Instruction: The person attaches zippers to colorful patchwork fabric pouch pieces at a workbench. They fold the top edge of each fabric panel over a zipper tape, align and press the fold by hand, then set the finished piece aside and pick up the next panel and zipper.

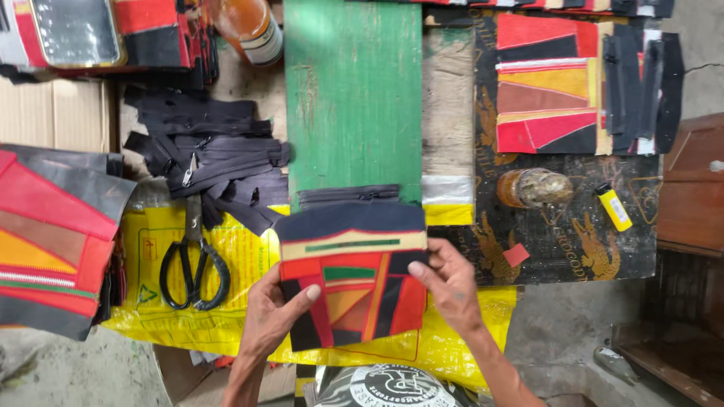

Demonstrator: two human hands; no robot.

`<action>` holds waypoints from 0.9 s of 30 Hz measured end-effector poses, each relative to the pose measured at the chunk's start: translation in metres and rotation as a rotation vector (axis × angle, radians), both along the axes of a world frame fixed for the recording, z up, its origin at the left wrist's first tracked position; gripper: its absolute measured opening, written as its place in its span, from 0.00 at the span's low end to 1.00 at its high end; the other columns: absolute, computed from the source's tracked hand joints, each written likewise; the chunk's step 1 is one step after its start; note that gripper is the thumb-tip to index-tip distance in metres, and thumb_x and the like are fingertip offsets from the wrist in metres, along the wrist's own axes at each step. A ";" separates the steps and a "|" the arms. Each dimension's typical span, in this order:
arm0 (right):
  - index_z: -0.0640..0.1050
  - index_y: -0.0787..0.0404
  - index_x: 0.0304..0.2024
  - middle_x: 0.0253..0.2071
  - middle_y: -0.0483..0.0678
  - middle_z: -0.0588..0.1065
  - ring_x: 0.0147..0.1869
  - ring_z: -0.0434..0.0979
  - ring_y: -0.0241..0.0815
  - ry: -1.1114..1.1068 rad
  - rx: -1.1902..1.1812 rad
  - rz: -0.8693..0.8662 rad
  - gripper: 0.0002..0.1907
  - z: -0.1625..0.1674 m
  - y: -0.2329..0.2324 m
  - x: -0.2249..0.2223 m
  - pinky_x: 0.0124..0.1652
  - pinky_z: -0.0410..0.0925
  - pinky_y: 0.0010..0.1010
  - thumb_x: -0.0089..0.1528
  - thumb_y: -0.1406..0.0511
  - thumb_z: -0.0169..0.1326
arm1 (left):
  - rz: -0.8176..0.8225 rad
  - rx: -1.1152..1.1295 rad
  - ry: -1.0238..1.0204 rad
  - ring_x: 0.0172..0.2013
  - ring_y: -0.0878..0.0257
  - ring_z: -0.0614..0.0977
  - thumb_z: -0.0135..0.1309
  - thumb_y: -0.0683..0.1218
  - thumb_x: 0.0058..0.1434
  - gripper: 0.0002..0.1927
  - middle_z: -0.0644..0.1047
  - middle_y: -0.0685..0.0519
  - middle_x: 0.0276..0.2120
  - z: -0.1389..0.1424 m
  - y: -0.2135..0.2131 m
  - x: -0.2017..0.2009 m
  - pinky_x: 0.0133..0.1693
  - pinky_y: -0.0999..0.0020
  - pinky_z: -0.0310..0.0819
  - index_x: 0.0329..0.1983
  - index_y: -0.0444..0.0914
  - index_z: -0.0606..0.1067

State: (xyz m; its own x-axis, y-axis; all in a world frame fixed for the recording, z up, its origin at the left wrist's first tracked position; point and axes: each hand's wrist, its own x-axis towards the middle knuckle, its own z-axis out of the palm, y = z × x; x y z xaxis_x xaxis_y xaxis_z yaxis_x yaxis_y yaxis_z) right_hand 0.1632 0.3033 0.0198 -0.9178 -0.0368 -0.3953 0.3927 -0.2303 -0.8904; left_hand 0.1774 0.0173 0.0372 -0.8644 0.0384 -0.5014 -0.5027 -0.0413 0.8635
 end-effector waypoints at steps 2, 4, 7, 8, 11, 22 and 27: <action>0.70 0.69 0.58 0.48 0.50 0.80 0.51 0.79 0.33 -0.020 -0.009 0.047 0.20 -0.014 -0.009 0.013 0.53 0.70 0.24 0.63 0.73 0.55 | 0.102 -0.059 -0.017 0.39 0.69 0.82 0.61 0.40 0.61 0.16 0.84 0.51 0.41 -0.012 0.000 0.010 0.43 0.71 0.79 0.52 0.30 0.79; 0.69 0.67 0.58 0.48 0.49 0.80 0.51 0.78 0.32 -0.007 0.027 0.058 0.20 -0.021 -0.011 0.018 0.53 0.70 0.23 0.63 0.73 0.54 | 0.111 -0.103 -0.003 0.38 0.70 0.82 0.60 0.41 0.61 0.15 0.84 0.53 0.40 -0.021 0.002 0.010 0.41 0.72 0.79 0.51 0.31 0.79; 0.73 0.71 0.56 0.47 0.49 0.78 0.49 0.76 0.32 0.021 0.087 -0.018 0.16 -0.023 -0.013 0.008 0.51 0.70 0.25 0.66 0.73 0.56 | 0.102 -0.103 0.012 0.38 0.71 0.82 0.60 0.41 0.62 0.15 0.84 0.53 0.40 -0.024 0.004 0.004 0.41 0.73 0.79 0.51 0.32 0.79; 0.72 0.71 0.56 0.47 0.48 0.78 0.49 0.77 0.32 0.041 0.097 -0.018 0.17 -0.022 -0.013 0.003 0.51 0.70 0.25 0.65 0.74 0.56 | 0.093 -0.093 0.014 0.38 0.71 0.82 0.60 0.41 0.62 0.15 0.84 0.53 0.40 -0.023 0.004 0.002 0.41 0.73 0.79 0.51 0.32 0.80; 0.71 0.71 0.58 0.44 0.47 0.78 0.48 0.78 0.33 0.098 0.116 -0.008 0.20 -0.021 -0.012 -0.017 0.51 0.71 0.24 0.63 0.75 0.57 | 0.026 -0.183 0.045 0.37 0.72 0.82 0.61 0.42 0.61 0.15 0.85 0.53 0.39 -0.018 0.002 -0.006 0.41 0.73 0.80 0.50 0.32 0.80; 0.74 0.71 0.51 0.44 0.45 0.77 0.47 0.75 0.30 0.225 0.250 0.054 0.13 -0.024 0.001 -0.083 0.50 0.70 0.22 0.66 0.74 0.59 | 0.104 -0.135 0.183 0.39 0.73 0.80 0.60 0.42 0.65 0.14 0.83 0.54 0.40 -0.027 0.013 -0.057 0.43 0.75 0.78 0.53 0.32 0.79; 0.75 0.69 0.50 0.42 0.44 0.77 0.44 0.74 0.29 0.235 0.355 0.101 0.14 -0.028 0.003 -0.102 0.46 0.69 0.20 0.64 0.72 0.62 | 0.093 -0.135 0.204 0.40 0.72 0.81 0.60 0.43 0.66 0.14 0.83 0.55 0.41 -0.029 0.014 -0.066 0.44 0.75 0.77 0.53 0.32 0.79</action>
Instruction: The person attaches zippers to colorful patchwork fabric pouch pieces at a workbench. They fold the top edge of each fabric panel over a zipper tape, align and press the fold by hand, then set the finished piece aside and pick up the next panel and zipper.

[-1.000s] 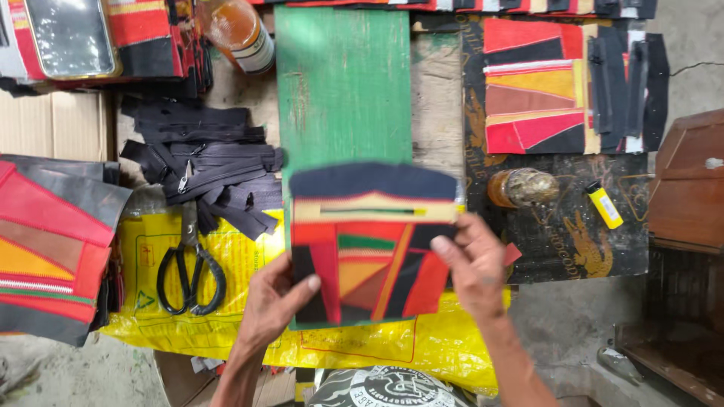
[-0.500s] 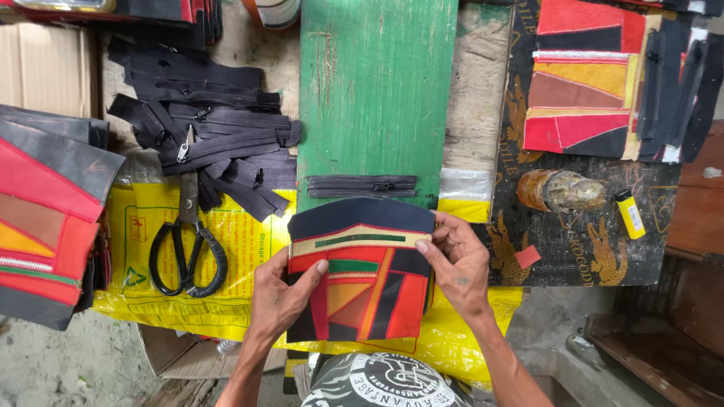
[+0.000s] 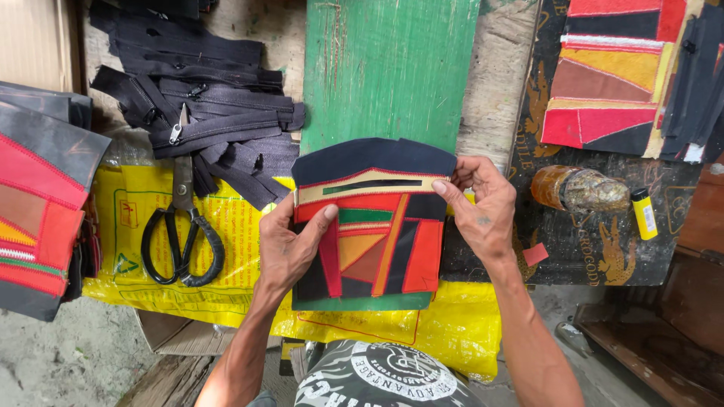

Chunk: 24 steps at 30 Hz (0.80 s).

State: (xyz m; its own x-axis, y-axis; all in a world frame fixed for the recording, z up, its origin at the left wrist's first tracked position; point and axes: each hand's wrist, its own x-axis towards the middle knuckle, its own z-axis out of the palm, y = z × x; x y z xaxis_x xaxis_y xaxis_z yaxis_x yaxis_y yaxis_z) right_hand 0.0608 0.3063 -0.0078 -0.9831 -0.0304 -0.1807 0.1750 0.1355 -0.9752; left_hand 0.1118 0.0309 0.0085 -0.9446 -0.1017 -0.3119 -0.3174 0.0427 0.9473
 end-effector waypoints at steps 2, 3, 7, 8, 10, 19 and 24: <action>0.75 0.69 0.49 0.41 0.43 0.77 0.42 0.73 0.28 -0.015 0.024 0.005 0.14 -0.002 0.000 -0.002 0.45 0.69 0.20 0.63 0.72 0.64 | -0.010 0.002 0.006 0.41 0.72 0.80 0.60 0.43 0.66 0.15 0.83 0.55 0.42 -0.001 0.000 -0.001 0.45 0.75 0.77 0.54 0.33 0.79; 0.75 0.68 0.48 0.40 0.42 0.76 0.41 0.72 0.28 -0.022 0.025 0.002 0.15 -0.003 0.000 -0.003 0.44 0.68 0.19 0.62 0.71 0.64 | -0.006 0.017 -0.002 0.41 0.72 0.81 0.60 0.43 0.66 0.15 0.83 0.55 0.42 -0.001 -0.001 -0.002 0.45 0.75 0.77 0.54 0.33 0.78; 0.75 0.68 0.46 0.39 0.42 0.76 0.42 0.71 0.27 -0.001 0.040 0.010 0.14 -0.007 -0.001 -0.005 0.44 0.68 0.19 0.62 0.71 0.66 | -0.006 0.032 -0.019 0.41 0.72 0.81 0.60 0.44 0.66 0.15 0.83 0.55 0.42 -0.002 -0.001 -0.005 0.45 0.74 0.78 0.54 0.33 0.78; 0.75 0.68 0.46 0.39 0.42 0.76 0.42 0.72 0.27 -0.008 0.040 0.009 0.14 -0.008 -0.001 -0.006 0.44 0.68 0.19 0.62 0.72 0.66 | -0.009 0.024 -0.023 0.40 0.72 0.81 0.60 0.44 0.66 0.15 0.83 0.55 0.42 -0.002 -0.001 -0.005 0.45 0.74 0.78 0.53 0.33 0.79; 0.75 0.67 0.45 0.39 0.42 0.76 0.42 0.73 0.27 -0.021 0.041 0.007 0.13 -0.009 -0.002 -0.007 0.44 0.69 0.19 0.61 0.72 0.66 | -0.015 0.002 -0.019 0.40 0.72 0.81 0.60 0.44 0.66 0.15 0.83 0.54 0.41 -0.001 -0.001 -0.006 0.44 0.75 0.78 0.53 0.33 0.79; 0.75 0.68 0.45 0.37 0.42 0.76 0.40 0.74 0.26 -0.040 0.028 0.001 0.12 -0.012 -0.003 -0.008 0.43 0.70 0.19 0.62 0.73 0.65 | -0.019 -0.017 -0.001 0.40 0.73 0.81 0.60 0.45 0.66 0.15 0.84 0.54 0.40 -0.002 -0.003 -0.010 0.44 0.75 0.78 0.53 0.33 0.79; 0.76 0.68 0.45 0.37 0.43 0.77 0.40 0.74 0.26 -0.040 0.034 0.008 0.12 -0.012 -0.003 -0.009 0.43 0.70 0.19 0.62 0.74 0.64 | -0.018 -0.015 -0.018 0.39 0.73 0.81 0.60 0.45 0.66 0.14 0.84 0.54 0.39 -0.002 -0.003 -0.009 0.43 0.75 0.78 0.52 0.33 0.79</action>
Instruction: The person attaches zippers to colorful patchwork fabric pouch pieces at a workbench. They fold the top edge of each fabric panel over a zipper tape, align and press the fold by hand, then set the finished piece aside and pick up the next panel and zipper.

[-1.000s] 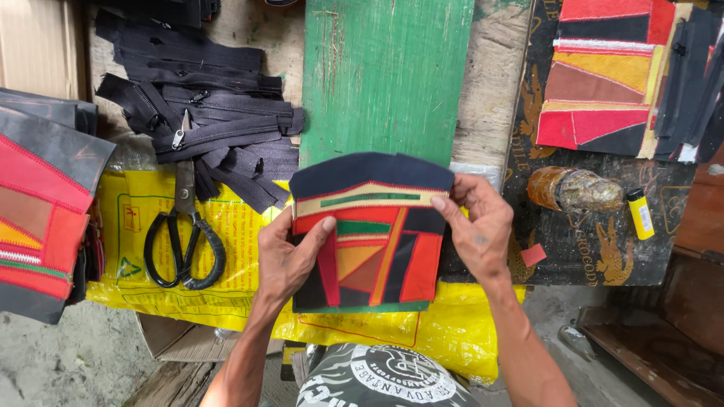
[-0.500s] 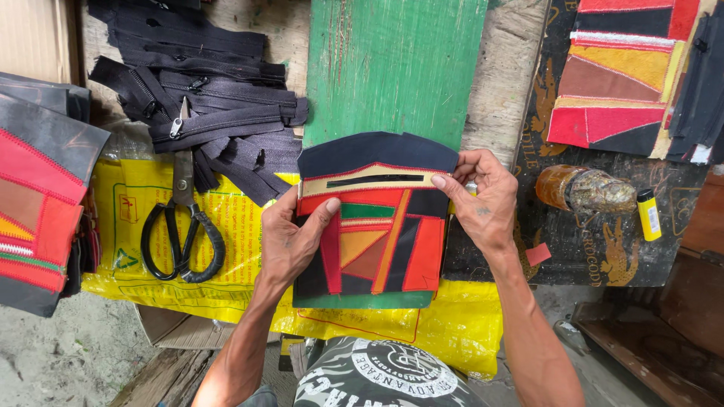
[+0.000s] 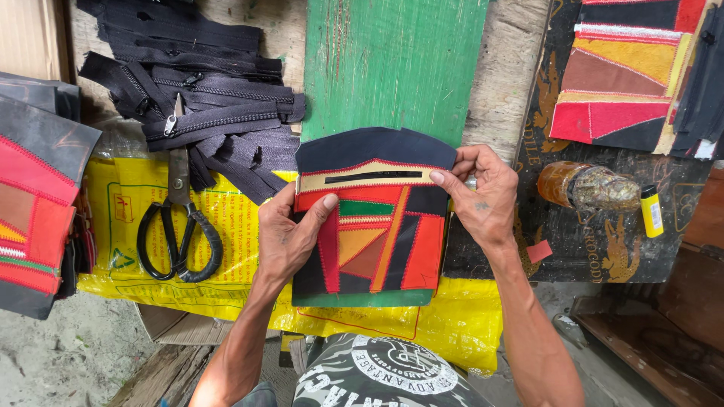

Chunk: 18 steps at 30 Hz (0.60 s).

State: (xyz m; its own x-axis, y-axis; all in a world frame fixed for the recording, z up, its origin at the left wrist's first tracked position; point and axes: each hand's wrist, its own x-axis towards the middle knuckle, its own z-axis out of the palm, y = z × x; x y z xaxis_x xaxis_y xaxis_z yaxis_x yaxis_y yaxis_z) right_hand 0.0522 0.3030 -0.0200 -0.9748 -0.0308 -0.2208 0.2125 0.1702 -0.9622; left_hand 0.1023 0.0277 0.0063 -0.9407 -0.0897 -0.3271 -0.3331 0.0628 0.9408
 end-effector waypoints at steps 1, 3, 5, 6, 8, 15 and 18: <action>0.76 0.68 0.45 0.37 0.43 0.77 0.40 0.74 0.26 -0.004 -0.003 -0.001 0.12 0.000 0.000 0.000 0.43 0.70 0.19 0.62 0.74 0.64 | 0.002 0.000 -0.004 0.38 0.73 0.81 0.60 0.45 0.66 0.14 0.84 0.54 0.39 0.000 0.000 0.000 0.42 0.75 0.78 0.52 0.33 0.79; 0.76 0.68 0.45 0.37 0.43 0.77 0.40 0.75 0.26 -0.003 0.003 0.004 0.12 0.000 0.000 0.000 0.43 0.71 0.19 0.62 0.74 0.64 | 0.004 0.002 -0.008 0.38 0.73 0.81 0.60 0.45 0.66 0.14 0.84 0.54 0.39 -0.001 0.000 0.000 0.42 0.75 0.78 0.51 0.32 0.80; 0.76 0.68 0.45 0.37 0.43 0.78 0.40 0.75 0.26 -0.004 0.003 0.007 0.12 0.000 0.000 -0.001 0.43 0.71 0.19 0.62 0.74 0.64 | 0.004 0.004 -0.006 0.38 0.73 0.81 0.60 0.45 0.66 0.14 0.84 0.54 0.39 -0.002 0.000 0.000 0.42 0.75 0.78 0.51 0.32 0.80; 0.76 0.68 0.45 0.37 0.43 0.78 0.40 0.75 0.26 -0.005 0.000 0.006 0.12 0.000 0.000 -0.001 0.43 0.71 0.19 0.62 0.74 0.64 | 0.007 0.008 -0.008 0.38 0.73 0.81 0.60 0.44 0.66 0.14 0.84 0.54 0.39 -0.002 0.000 0.000 0.42 0.75 0.78 0.51 0.32 0.80; 0.76 0.68 0.45 0.37 0.43 0.78 0.40 0.75 0.26 -0.005 -0.002 0.004 0.12 0.000 0.000 -0.001 0.42 0.71 0.18 0.62 0.74 0.64 | 0.013 0.015 -0.009 0.38 0.73 0.81 0.60 0.44 0.66 0.14 0.84 0.54 0.39 -0.002 0.000 0.000 0.42 0.75 0.79 0.52 0.32 0.79; 0.76 0.68 0.45 0.36 0.43 0.77 0.39 0.74 0.26 -0.011 0.007 -0.004 0.11 0.000 -0.001 0.000 0.42 0.70 0.18 0.62 0.74 0.64 | 0.008 0.030 -0.006 0.40 0.73 0.81 0.60 0.44 0.66 0.15 0.84 0.54 0.41 -0.003 0.000 -0.001 0.44 0.75 0.79 0.52 0.32 0.79; 0.76 0.68 0.44 0.35 0.42 0.77 0.39 0.74 0.26 -0.004 0.021 -0.004 0.11 0.000 0.000 0.000 0.41 0.70 0.18 0.62 0.73 0.65 | 0.006 0.021 -0.012 0.39 0.72 0.81 0.60 0.44 0.66 0.14 0.84 0.54 0.41 -0.003 0.000 -0.001 0.43 0.74 0.79 0.52 0.32 0.79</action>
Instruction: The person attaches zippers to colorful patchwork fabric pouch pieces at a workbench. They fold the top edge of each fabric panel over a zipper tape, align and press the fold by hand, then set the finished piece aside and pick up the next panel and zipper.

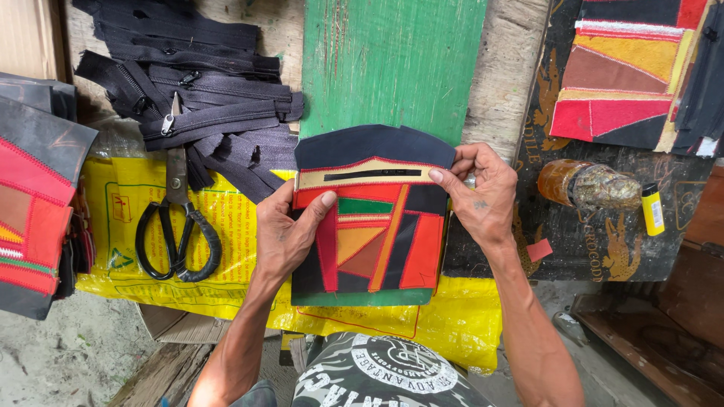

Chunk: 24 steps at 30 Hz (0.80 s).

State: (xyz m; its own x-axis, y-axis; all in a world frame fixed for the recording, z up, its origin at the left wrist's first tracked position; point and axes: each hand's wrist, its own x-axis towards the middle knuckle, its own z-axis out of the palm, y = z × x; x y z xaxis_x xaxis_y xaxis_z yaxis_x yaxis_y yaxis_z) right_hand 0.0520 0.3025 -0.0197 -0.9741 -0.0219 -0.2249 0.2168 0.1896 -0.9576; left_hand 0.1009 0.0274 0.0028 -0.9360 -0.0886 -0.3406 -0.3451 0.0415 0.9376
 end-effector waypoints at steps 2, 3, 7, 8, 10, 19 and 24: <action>0.76 0.67 0.44 0.35 0.42 0.76 0.39 0.74 0.25 0.004 0.006 -0.001 0.11 0.000 0.000 0.000 0.41 0.70 0.18 0.62 0.73 0.65 | 0.002 0.003 -0.003 0.39 0.72 0.81 0.60 0.44 0.66 0.14 0.84 0.54 0.40 0.000 0.000 0.000 0.43 0.74 0.79 0.52 0.32 0.79; 0.76 0.67 0.44 0.35 0.42 0.76 0.39 0.74 0.25 0.004 0.006 -0.003 0.12 -0.001 0.000 0.000 0.40 0.70 0.18 0.62 0.73 0.65 | 0.001 0.005 -0.001 0.39 0.72 0.81 0.60 0.44 0.66 0.14 0.84 0.54 0.40 0.000 0.000 0.000 0.43 0.74 0.79 0.52 0.32 0.79; 0.76 0.67 0.44 0.35 0.42 0.76 0.39 0.74 0.25 0.013 0.023 0.004 0.12 -0.001 0.000 0.000 0.41 0.70 0.18 0.62 0.73 0.65 | 0.000 0.022 0.005 0.39 0.73 0.81 0.60 0.44 0.67 0.14 0.83 0.54 0.41 0.000 0.000 0.001 0.43 0.75 0.79 0.52 0.32 0.79; 0.76 0.67 0.44 0.35 0.42 0.76 0.39 0.73 0.25 0.010 0.021 0.002 0.12 -0.001 -0.001 0.000 0.40 0.70 0.18 0.62 0.73 0.65 | -0.001 0.029 0.006 0.39 0.73 0.81 0.60 0.44 0.67 0.14 0.83 0.54 0.41 0.000 0.000 0.001 0.43 0.75 0.79 0.52 0.32 0.79; 0.76 0.68 0.44 0.35 0.42 0.76 0.38 0.73 0.25 0.008 0.018 -0.001 0.12 -0.002 -0.001 0.000 0.40 0.69 0.18 0.62 0.74 0.65 | 0.003 0.015 0.002 0.39 0.73 0.81 0.60 0.44 0.66 0.14 0.83 0.54 0.41 -0.001 0.000 0.000 0.43 0.75 0.79 0.52 0.32 0.79; 0.76 0.67 0.44 0.35 0.42 0.76 0.38 0.73 0.25 0.008 0.006 -0.006 0.12 -0.003 -0.001 0.000 0.40 0.69 0.18 0.62 0.74 0.65 | 0.008 -0.003 0.002 0.39 0.73 0.81 0.60 0.44 0.66 0.14 0.84 0.53 0.40 -0.002 0.001 0.001 0.42 0.75 0.79 0.52 0.32 0.79; 0.75 0.67 0.44 0.35 0.42 0.76 0.39 0.73 0.25 0.013 -0.005 -0.003 0.12 -0.005 0.000 0.001 0.41 0.69 0.18 0.62 0.74 0.64 | 0.003 -0.017 0.009 0.39 0.73 0.81 0.60 0.44 0.66 0.14 0.84 0.54 0.40 -0.002 0.001 0.001 0.42 0.75 0.79 0.51 0.32 0.80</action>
State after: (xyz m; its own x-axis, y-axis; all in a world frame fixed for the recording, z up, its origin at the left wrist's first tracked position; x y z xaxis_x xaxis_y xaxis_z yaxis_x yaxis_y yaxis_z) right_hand 0.0532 0.3030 -0.0250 -0.9770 -0.0196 -0.2122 0.2051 0.1844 -0.9612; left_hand 0.1019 0.0280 0.0013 -0.9388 -0.0972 -0.3304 -0.3366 0.0560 0.9400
